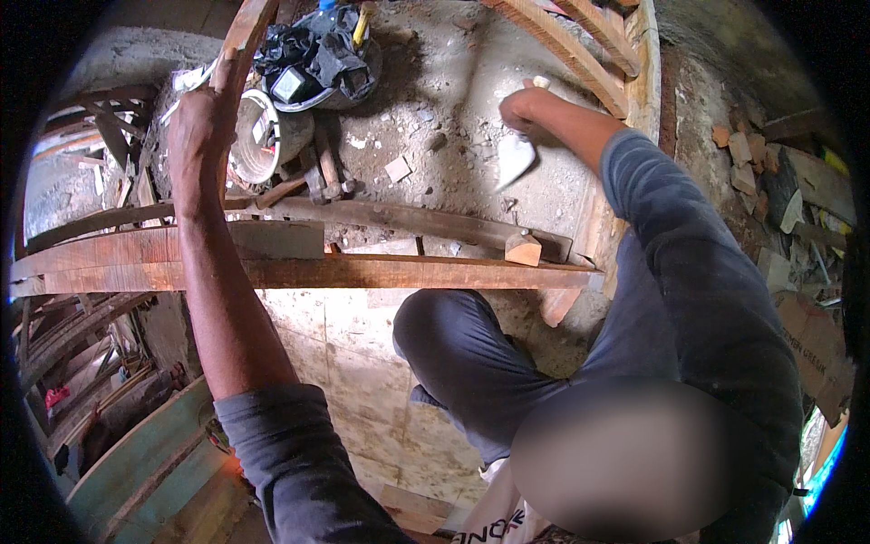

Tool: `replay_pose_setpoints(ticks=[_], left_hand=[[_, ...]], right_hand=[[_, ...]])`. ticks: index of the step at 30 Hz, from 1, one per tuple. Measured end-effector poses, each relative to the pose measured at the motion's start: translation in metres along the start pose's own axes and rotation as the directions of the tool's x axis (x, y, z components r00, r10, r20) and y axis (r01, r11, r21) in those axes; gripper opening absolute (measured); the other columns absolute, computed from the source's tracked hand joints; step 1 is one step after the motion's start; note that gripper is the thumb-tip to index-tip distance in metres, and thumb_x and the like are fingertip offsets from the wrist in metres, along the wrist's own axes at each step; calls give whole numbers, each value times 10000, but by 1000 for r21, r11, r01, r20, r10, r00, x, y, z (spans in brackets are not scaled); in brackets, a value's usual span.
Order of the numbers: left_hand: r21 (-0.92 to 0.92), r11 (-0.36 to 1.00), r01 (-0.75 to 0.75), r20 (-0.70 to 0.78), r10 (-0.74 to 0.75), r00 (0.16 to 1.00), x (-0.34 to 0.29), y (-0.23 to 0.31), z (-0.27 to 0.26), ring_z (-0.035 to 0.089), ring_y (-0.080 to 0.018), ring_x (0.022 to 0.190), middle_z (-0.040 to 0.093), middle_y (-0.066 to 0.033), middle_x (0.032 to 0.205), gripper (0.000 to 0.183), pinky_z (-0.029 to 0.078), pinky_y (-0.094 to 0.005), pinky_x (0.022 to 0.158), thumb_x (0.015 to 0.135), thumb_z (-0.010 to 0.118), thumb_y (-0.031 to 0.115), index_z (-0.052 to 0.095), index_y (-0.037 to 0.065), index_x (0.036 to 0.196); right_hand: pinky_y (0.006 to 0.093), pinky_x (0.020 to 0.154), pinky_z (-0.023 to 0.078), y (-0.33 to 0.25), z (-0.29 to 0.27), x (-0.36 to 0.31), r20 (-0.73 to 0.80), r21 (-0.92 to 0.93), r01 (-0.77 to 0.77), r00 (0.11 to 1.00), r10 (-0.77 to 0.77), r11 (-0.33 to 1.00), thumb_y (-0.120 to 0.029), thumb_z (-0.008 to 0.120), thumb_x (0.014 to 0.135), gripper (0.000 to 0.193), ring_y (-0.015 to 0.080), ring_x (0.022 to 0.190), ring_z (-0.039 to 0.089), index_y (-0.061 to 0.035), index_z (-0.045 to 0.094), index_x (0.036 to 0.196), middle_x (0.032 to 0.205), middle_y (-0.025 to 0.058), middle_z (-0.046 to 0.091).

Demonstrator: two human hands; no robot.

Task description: The person assembles a curved wooden frame by positioning planks and securing them with a hammer and nails. They also clear debris from the work area and pour water from a bucket onto the frame.

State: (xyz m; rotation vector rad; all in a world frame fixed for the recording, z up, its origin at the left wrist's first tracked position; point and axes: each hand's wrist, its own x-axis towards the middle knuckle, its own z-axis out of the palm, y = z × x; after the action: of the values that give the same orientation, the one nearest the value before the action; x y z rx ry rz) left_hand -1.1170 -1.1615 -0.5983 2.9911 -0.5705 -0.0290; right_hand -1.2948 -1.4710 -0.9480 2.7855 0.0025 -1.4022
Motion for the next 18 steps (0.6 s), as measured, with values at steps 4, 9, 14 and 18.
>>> replay_pose_setpoints(ticks=[4,9,14,18], left_hand=[[6,999,-32,-98,33,995,-1,-2,4,726,-376,881,723,-233,837,949,530,-495,834,932,356,831,769,-19,1020],[13,1000,-23,-24,24,999,-6,1,-2,728,-411,857,716,-255,814,895,525,-502,844,973,365,772,751,-35,975],[-26,999,-20,-77,18,997,-18,9,-2,729,-419,882,716,-271,833,888,521,-503,838,978,369,758,749,-44,1007],[-7,1000,-10,-63,10,998,-18,10,-4,726,-421,938,719,-285,878,889,521,-509,851,975,365,761,755,-36,1031]], right_hand=[[731,1103,250,-15,-9,20,-96,179,73,994,-57,981,-275,732,799,229,298,1129,670,-165,781,994,1176,57,749],[721,1102,241,-21,-13,-3,-93,39,138,987,-134,990,-282,751,783,204,285,1098,679,-208,793,968,1144,28,758],[686,1130,196,-45,-23,-35,61,-41,111,992,-109,993,-139,770,680,345,271,1132,688,-152,799,1024,1162,94,758],[658,1146,204,-82,-14,-40,-187,-185,145,966,-179,972,-202,740,798,252,259,1113,699,-178,820,1036,1136,49,776]])
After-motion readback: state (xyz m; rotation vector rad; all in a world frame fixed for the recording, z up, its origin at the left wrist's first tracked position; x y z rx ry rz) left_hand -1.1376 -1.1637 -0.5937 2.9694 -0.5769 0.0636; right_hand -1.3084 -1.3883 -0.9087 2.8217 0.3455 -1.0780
